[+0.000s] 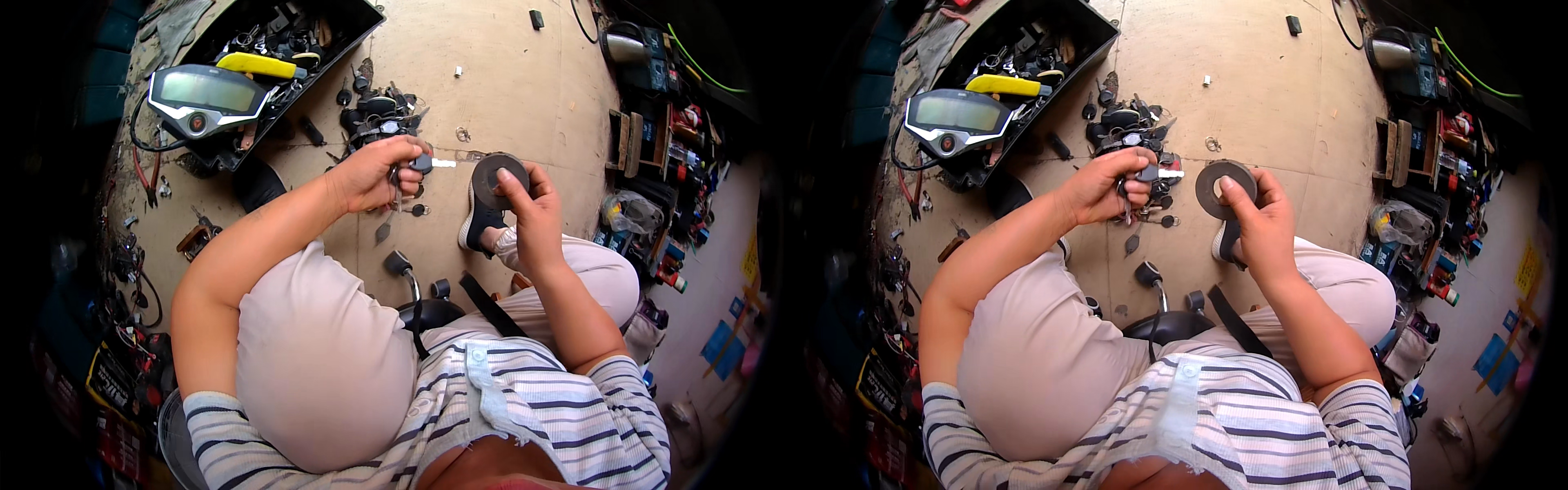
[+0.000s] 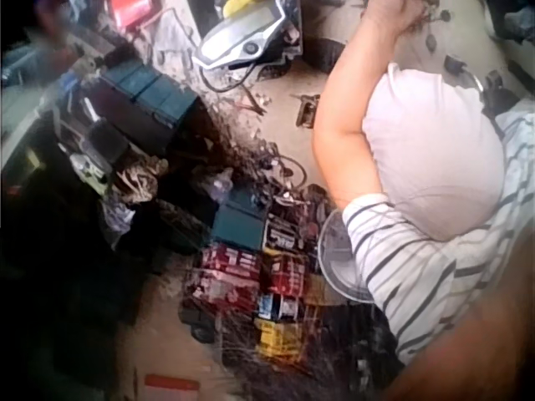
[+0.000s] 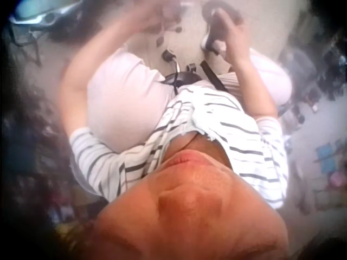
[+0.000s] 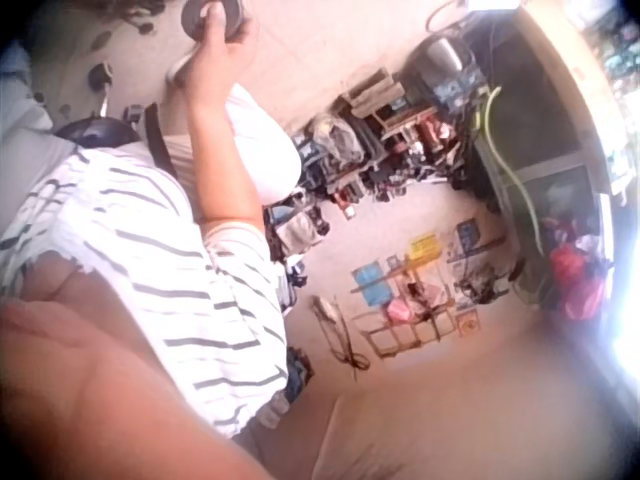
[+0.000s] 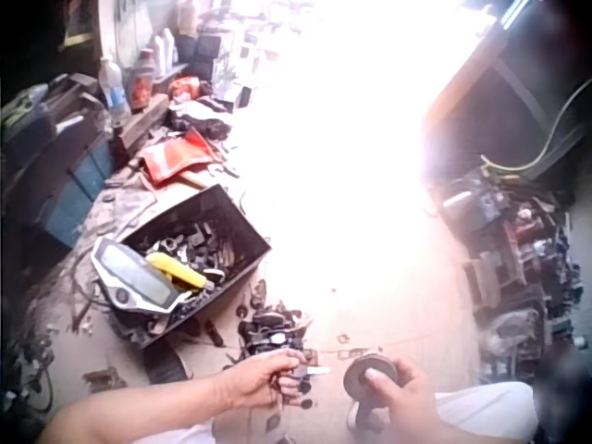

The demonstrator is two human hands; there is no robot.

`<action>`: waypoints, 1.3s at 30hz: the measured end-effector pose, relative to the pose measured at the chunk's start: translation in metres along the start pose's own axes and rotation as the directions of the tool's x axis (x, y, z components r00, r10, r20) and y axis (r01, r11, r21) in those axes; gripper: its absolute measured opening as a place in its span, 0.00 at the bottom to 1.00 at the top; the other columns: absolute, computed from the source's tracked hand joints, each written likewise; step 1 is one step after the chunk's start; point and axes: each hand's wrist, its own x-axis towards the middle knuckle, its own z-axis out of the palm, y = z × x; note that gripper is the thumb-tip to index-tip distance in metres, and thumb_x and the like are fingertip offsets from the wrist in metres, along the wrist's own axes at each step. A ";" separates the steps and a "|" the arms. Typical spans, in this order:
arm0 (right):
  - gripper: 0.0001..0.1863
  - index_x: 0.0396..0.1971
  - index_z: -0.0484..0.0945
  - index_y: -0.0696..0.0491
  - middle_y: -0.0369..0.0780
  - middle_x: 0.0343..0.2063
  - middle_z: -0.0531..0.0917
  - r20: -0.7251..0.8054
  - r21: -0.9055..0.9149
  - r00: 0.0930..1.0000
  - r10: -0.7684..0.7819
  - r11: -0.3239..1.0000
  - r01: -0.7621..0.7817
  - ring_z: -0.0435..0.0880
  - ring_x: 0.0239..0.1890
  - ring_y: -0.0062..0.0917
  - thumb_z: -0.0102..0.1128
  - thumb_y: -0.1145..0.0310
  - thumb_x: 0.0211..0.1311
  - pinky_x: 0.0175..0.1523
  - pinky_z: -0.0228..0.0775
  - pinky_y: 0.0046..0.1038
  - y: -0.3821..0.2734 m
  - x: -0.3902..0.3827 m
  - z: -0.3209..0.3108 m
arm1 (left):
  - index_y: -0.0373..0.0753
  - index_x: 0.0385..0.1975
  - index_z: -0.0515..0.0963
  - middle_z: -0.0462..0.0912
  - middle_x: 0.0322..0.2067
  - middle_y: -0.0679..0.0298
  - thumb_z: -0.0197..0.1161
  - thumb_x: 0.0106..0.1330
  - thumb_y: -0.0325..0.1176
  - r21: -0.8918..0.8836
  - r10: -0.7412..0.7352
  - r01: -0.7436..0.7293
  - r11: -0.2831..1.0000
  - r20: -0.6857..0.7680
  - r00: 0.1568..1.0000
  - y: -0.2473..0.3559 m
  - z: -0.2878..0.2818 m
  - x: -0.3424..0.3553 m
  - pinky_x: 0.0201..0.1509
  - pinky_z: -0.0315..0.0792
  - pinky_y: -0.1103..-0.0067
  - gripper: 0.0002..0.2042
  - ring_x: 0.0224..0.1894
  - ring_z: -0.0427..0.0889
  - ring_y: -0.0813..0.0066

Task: The person selects a key fob from a pile of keys and applies black electrical tape to its housing.

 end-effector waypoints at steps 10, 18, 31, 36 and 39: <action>0.09 0.37 0.75 0.57 0.34 0.28 0.80 0.284 0.009 0.936 0.205 0.976 -0.217 0.76 0.31 0.13 0.61 0.68 0.60 0.39 0.68 0.16 0.015 -0.024 0.030 | 0.36 0.37 0.70 0.65 0.24 0.69 0.49 0.66 0.29 -0.076 0.065 -0.065 0.995 -0.007 0.998 -0.005 0.020 0.009 0.29 0.62 0.82 0.05 0.24 0.63 0.82; 0.09 0.35 0.75 0.57 0.34 0.27 0.80 0.272 -0.031 0.926 0.261 0.965 -0.262 0.76 0.31 0.13 0.61 0.67 0.61 0.39 0.68 0.16 0.011 -0.025 0.027 | 0.36 0.36 0.70 0.64 0.24 0.69 0.49 0.66 0.29 -0.101 0.146 -0.148 0.984 -0.025 0.989 0.001 0.014 0.009 0.28 0.60 0.83 0.05 0.23 0.62 0.82; 0.10 0.35 0.74 0.59 0.36 0.29 0.81 0.294 -0.091 0.918 0.267 0.964 -0.251 0.77 0.32 0.15 0.61 0.68 0.60 0.40 0.69 0.19 0.015 -0.032 0.018 | 0.35 0.45 0.75 0.80 0.40 0.50 0.52 0.63 0.28 0.974 0.385 -0.066 -0.218 0.148 0.911 -0.013 -0.018 0.027 0.46 0.73 0.69 0.12 0.43 0.78 0.53; 0.10 0.35 0.74 0.59 0.36 0.29 0.81 0.303 -0.070 0.913 0.272 0.962 -0.263 0.77 0.32 0.15 0.61 0.68 0.60 0.41 0.70 0.19 0.014 -0.034 0.014 | 0.34 0.33 0.77 0.80 0.32 0.53 0.55 0.61 0.28 0.921 0.676 -0.143 -0.363 0.366 0.640 0.019 -0.013 0.017 0.41 0.73 0.69 0.06 0.37 0.78 0.54; 0.10 0.35 0.74 0.58 0.36 0.29 0.81 0.309 -0.064 0.910 0.277 0.961 -0.271 0.78 0.32 0.15 0.61 0.68 0.60 0.41 0.70 0.19 0.007 -0.035 0.014 | 0.34 0.32 0.77 0.79 0.32 0.53 0.55 0.61 0.27 0.889 0.825 -0.018 -0.458 0.433 0.363 0.065 -0.012 0.011 0.43 0.72 0.70 0.06 0.38 0.78 0.54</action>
